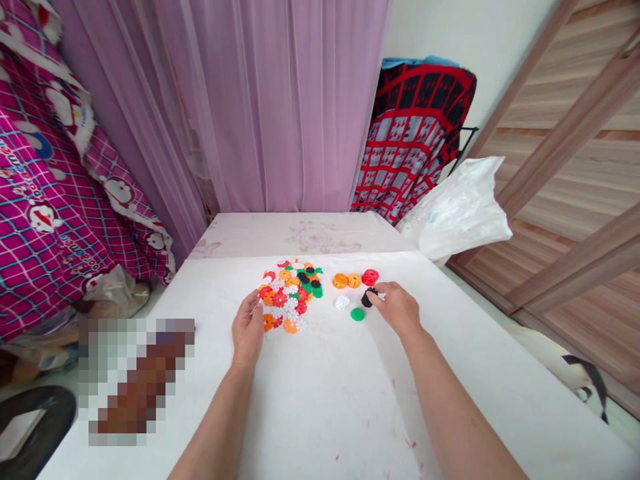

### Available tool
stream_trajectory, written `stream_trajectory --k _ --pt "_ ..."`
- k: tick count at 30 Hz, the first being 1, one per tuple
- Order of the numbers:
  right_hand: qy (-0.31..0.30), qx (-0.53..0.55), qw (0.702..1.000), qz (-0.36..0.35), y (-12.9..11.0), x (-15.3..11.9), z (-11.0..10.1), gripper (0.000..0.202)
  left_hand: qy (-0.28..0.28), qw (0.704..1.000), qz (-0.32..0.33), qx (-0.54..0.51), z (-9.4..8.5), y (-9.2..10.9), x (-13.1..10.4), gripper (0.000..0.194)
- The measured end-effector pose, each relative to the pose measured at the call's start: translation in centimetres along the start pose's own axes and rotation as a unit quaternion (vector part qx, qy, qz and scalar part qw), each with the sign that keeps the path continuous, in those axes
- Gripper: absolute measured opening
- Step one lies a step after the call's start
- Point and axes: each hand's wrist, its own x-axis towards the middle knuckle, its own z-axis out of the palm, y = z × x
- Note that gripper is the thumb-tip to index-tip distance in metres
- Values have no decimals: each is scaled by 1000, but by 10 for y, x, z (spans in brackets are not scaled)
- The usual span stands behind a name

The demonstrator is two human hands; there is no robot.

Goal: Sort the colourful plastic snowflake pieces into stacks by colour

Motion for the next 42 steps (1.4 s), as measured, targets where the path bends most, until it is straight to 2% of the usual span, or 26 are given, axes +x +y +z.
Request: stream_trajectory --k 6,10,12,17,21,24,26,30,33,38,42 --pt "5 1 1000 0 -3 -2 4 33 -2 1000 -6 -11 1 0 0 34" --pt "14 7 998 -65 1 0 8 43 4 1000 -8 -5 2 2 -1 34" --pt "-6 2 996 -86 2 2 10 42 5 1000 -9 -8 2 2 -1 34" --pt "-35 -7 995 -90 1 7 9 30 -3 1000 -4 -10 1 2 -1 35" --pt "-24 -5 996 -82 -2 5 1 36 -1 1000 -6 -10 1 3 -1 35" --pt "32 40 994 -101 -16 -8 -1 30 0 1000 -9 -12 2 3 -1 34" --pt "44 87 987 -125 -35 -24 2 23 -2 1000 -7 -9 2 2 -1 34" --pt "-68 129 970 -194 -83 -61 19 17 -3 1000 0 -4 1 2 -1 35" --pt "-83 105 969 -209 -107 -76 32 22 -1 1000 -6 -12 1 2 -1 36" --pt "-85 89 971 -206 -121 -75 44 24 -2 1000 -11 -27 2 2 -1 35" --pt "-91 105 971 -193 -123 -75 45 21 -2 1000 -1 -19 2 1 -1 35"
